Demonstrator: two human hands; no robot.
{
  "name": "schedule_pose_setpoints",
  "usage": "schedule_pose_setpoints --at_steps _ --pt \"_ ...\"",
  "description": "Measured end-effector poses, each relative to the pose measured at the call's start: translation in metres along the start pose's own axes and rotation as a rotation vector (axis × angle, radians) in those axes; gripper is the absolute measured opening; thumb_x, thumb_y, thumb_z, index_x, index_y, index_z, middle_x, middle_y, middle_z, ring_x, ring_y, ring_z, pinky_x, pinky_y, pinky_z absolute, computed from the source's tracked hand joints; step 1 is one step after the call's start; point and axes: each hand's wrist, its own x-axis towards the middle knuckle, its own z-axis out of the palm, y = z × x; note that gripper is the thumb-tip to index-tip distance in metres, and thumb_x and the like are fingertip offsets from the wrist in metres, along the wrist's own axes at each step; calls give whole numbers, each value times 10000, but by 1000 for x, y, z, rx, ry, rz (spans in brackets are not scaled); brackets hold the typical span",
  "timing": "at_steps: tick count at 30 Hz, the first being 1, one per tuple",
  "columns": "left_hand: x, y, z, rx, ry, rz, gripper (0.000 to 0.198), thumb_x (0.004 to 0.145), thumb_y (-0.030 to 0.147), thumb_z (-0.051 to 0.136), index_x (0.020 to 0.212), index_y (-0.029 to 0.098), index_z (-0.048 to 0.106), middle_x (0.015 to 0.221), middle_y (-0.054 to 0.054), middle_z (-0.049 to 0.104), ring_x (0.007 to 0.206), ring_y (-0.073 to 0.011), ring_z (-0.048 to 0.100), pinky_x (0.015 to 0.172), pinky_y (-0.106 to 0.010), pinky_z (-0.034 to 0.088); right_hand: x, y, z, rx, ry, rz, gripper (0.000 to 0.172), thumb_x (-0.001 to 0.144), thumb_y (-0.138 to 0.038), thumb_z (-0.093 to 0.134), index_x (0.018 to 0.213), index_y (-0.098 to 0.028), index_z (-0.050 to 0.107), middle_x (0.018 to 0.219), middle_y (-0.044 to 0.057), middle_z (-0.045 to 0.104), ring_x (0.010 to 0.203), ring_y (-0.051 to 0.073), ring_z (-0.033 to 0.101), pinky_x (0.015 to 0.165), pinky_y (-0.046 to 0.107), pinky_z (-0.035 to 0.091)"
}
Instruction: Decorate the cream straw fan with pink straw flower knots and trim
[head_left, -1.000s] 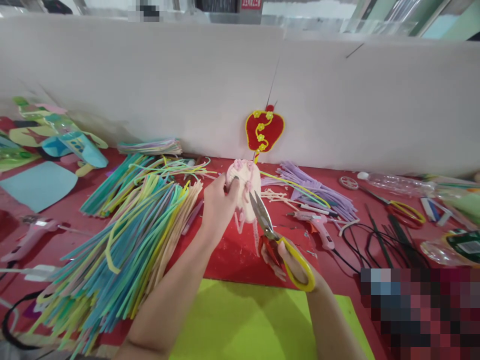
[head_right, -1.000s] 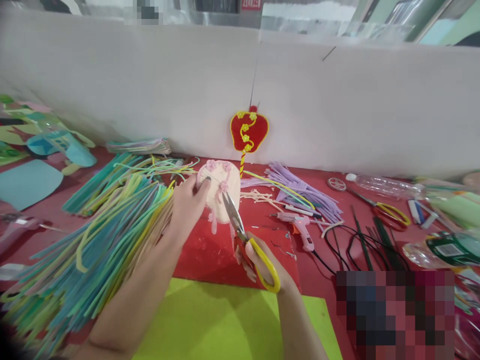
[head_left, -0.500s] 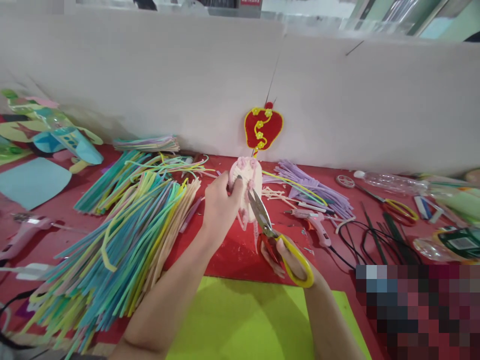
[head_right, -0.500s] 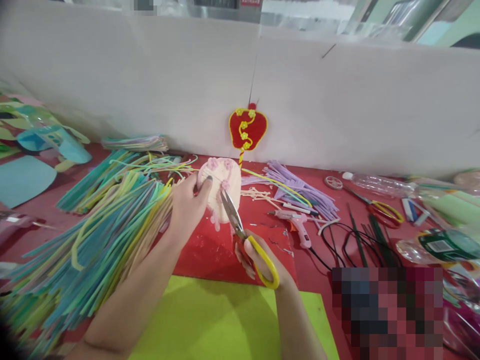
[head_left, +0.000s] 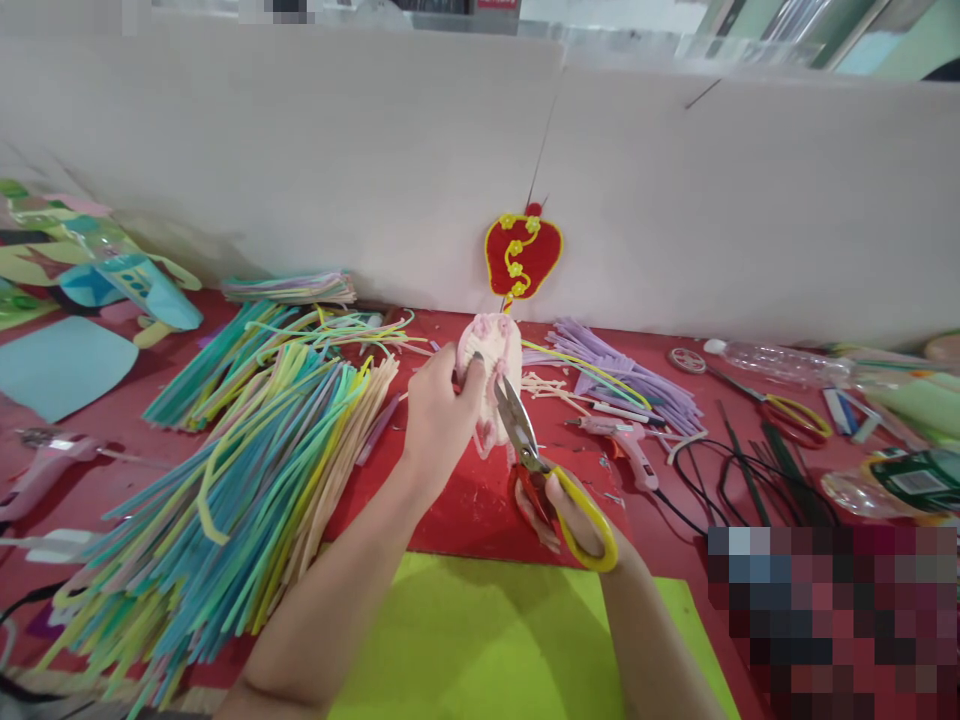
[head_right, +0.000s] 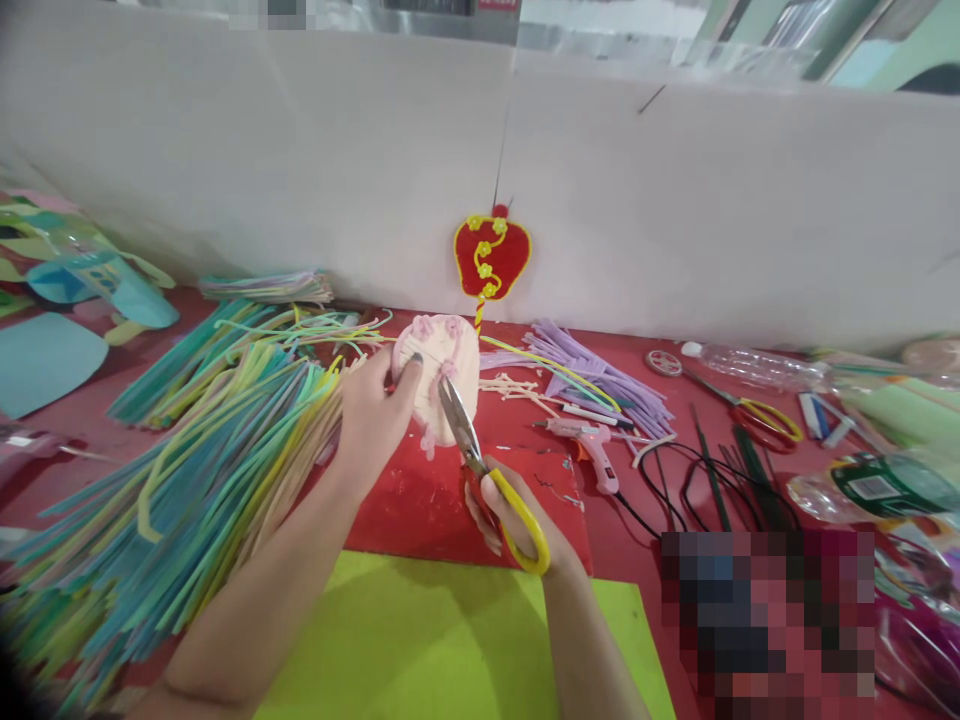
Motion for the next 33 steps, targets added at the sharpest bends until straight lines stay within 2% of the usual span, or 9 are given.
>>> schedule_pose_setpoints --at_steps 5,13,21,29,33 --pt "-1 2 1 -22 -18 -3 287 800 194 505 574 196 327 519 60 351 507 -88 349 521 -245 267 1 2 4 74 24 9 494 797 -672 452 661 -198 442 459 -81 384 297 37 287 283 183 274" --pt "-6 6 3 -42 -53 21 249 812 210 487 603 194 352 544 54 382 522 -89 371 535 -245 281 3 6 12 96 114 -10 443 803 -642 481 738 -207 434 476 -89 407 279 32 292 265 171 303" --pt "-8 5 4 -41 -45 16 228 825 217 482 624 193 376 556 53 396 537 -92 395 550 -245 297 4 7 14 78 113 -56 462 798 -662 470 734 -207 425 424 -105 381 248 32 252 245 171 287" --pt "-9 7 5 -6 -32 49 268 815 203 486 601 201 326 554 52 384 541 -97 391 561 -246 305 3 2 18 69 77 8 525 783 -731 390 674 -219 420 430 -89 359 278 43 237 275 200 285" --pt "-10 10 4 -7 -39 50 269 816 195 482 599 203 324 553 52 392 531 -97 392 556 -243 312 4 0 20 27 110 17 560 761 -761 378 632 -217 417 392 -88 344 269 46 239 268 195 266"
